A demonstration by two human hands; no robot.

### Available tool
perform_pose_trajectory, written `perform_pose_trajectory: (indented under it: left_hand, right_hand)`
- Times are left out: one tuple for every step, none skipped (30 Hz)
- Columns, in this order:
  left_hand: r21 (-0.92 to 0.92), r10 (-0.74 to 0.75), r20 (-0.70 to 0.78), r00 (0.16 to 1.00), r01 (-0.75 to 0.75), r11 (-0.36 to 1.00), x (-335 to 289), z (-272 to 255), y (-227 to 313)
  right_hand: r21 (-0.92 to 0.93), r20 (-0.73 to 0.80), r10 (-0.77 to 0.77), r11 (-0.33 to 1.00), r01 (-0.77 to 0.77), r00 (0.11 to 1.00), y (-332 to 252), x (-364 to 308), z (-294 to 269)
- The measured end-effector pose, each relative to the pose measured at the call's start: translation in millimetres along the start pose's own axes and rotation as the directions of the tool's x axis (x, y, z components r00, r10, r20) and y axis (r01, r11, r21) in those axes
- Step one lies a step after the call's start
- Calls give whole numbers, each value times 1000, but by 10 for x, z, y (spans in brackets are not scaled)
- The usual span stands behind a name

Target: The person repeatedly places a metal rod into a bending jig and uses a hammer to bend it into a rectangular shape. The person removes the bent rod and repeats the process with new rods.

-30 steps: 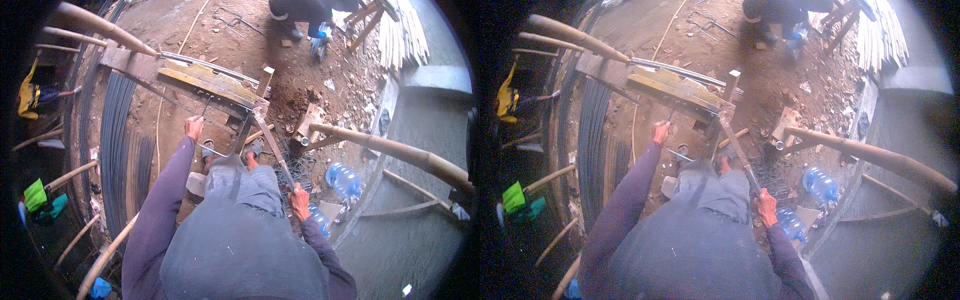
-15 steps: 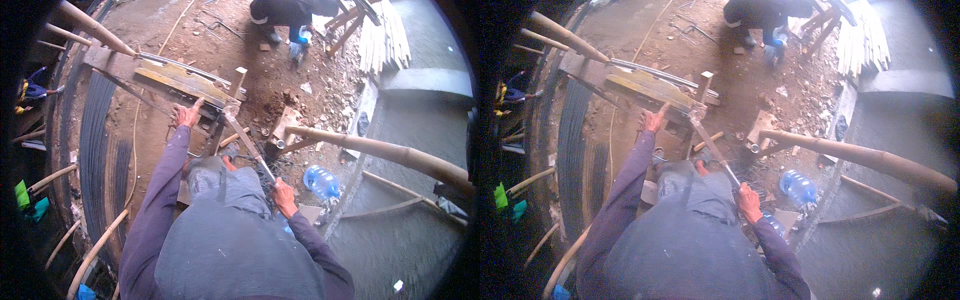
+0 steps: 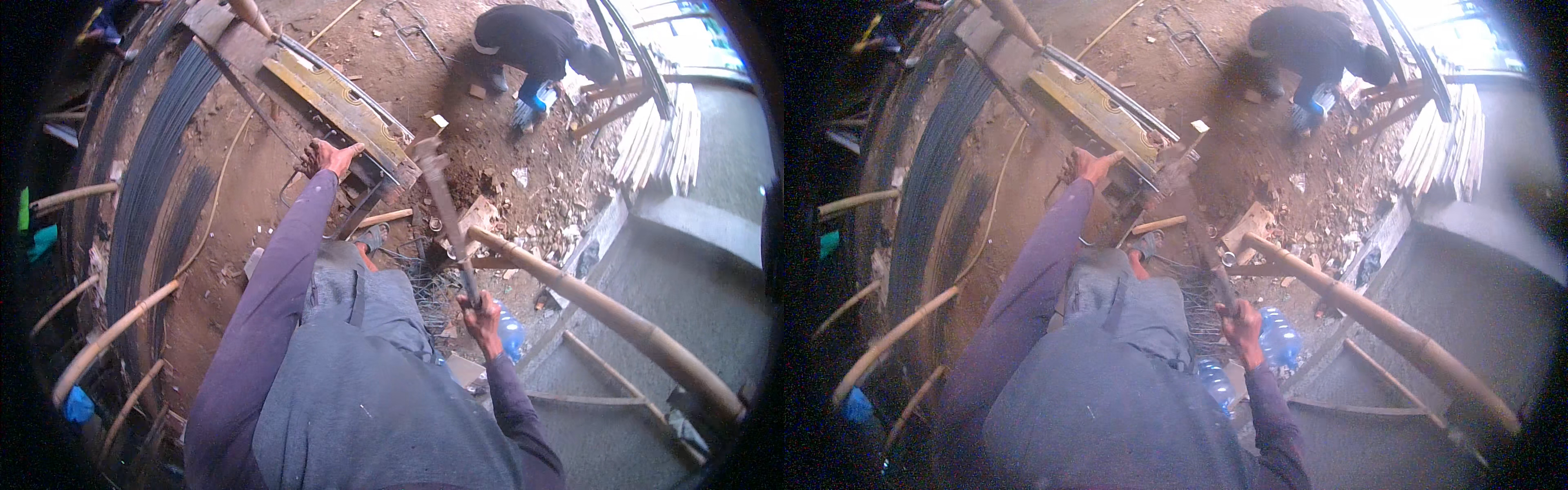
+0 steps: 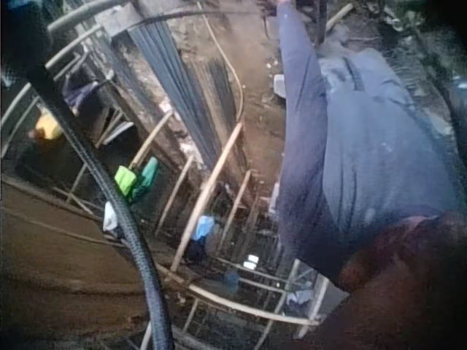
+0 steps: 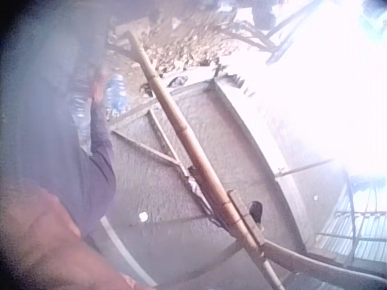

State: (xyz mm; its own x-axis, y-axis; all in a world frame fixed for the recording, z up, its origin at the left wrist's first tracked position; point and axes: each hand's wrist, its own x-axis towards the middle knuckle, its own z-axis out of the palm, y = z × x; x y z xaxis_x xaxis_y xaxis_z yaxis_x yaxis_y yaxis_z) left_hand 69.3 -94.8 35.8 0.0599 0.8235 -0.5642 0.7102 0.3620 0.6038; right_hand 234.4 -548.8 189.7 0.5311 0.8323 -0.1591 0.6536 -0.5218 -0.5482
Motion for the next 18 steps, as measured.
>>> perform_pose_trajectory:
  left_hand:
    - [-43, 8, -28, 1000, -10, 999, -14, 18, -32]
    - [-69, 7, -52, 999, -11, 998, -28, 40, -49]
    - [-102, 13, -57, 998, -19, 995, -38, 52, -63]
    - [-55, -23, -77, 997, 19, 998, -46, 61, -69]
    - [-21, -54, -94, 994, 52, 998, -59, 50, -82]
    - [1, -8, -152, 988, 8, 1000, -51, 58, -68]
    - [-183, 1, -131, 991, -26, 983, -37, 59, -61]
    - [-133, 40, -27, 999, -43, 990, -10, 65, -50]
    - [-178, -16, -10, 1000, 14, 984, 14, 64, -43]
    - [-163, -26, -24, 999, 21, 986, 28, 70, -38]
    - [-26, -4, -79, 997, 2, 1000, 39, 79, -31]
    - [165, 13, -157, 987, 13, 986, 40, 63, -41]
    - [214, 12, -140, 990, 18, 977, 44, 64, -46]
    - [222, -31, -110, 993, 56, 973, 46, 50, -66]
    - [284, -29, -159, 987, 73, 956, 58, 49, -81]
    - [271, 17, -155, 988, 26, 962, 79, 50, -102]
    - [212, 67, -144, 987, -35, 977, 105, 48, -123]
    - [198, 87, -148, 985, -56, 979, 136, 65, -144]
  right_hand:
    - [31, 49, -54, 998, 53, 997, 7, 273, -44]
    - [91, 82, -123, 989, 116, 989, -4, 588, -65]
    - [312, 376, 32, 937, -159, 926, -29, 886, -82]
    - [438, 622, 117, 768, -467, 774, -68, 1154, -128]
    - [444, 598, 131, 768, -463, 791, -148, 1363, -115]
    - [424, 432, 62, 867, -264, 900, -248, 1577, -40]
    - [431, 244, -76, 901, -38, 967, -315, 1748, -61]
    - [447, 141, -130, 893, 54, 981, -373, 1931, -61]
    - [326, 85, -177, 935, 141, 980, -395, 2105, -131]
    - [63, 80, -205, 978, 200, 976, -395, 2266, -226]
    - [197, 181, -112, 977, 75, 977, -374, 2384, -342]
    - [219, 215, -150, 970, 102, 965, -355, 2522, -410]
    - [255, 234, -222, 953, 161, 946, -323, 2638, -456]
    - [273, 430, -114, 962, -9, 896, -288, 2753, -457]
    - [143, 603, -58, 989, -36, 796, -231, 2891, -448]
    - [3, 601, 6, 1000, -9, 799, -178, 2909, -399]
    - [-69, 582, 0, 996, 49, 813, -116, 2951, -339]
    - [-188, 524, -113, 952, 243, 844, -40, 2971, -286]
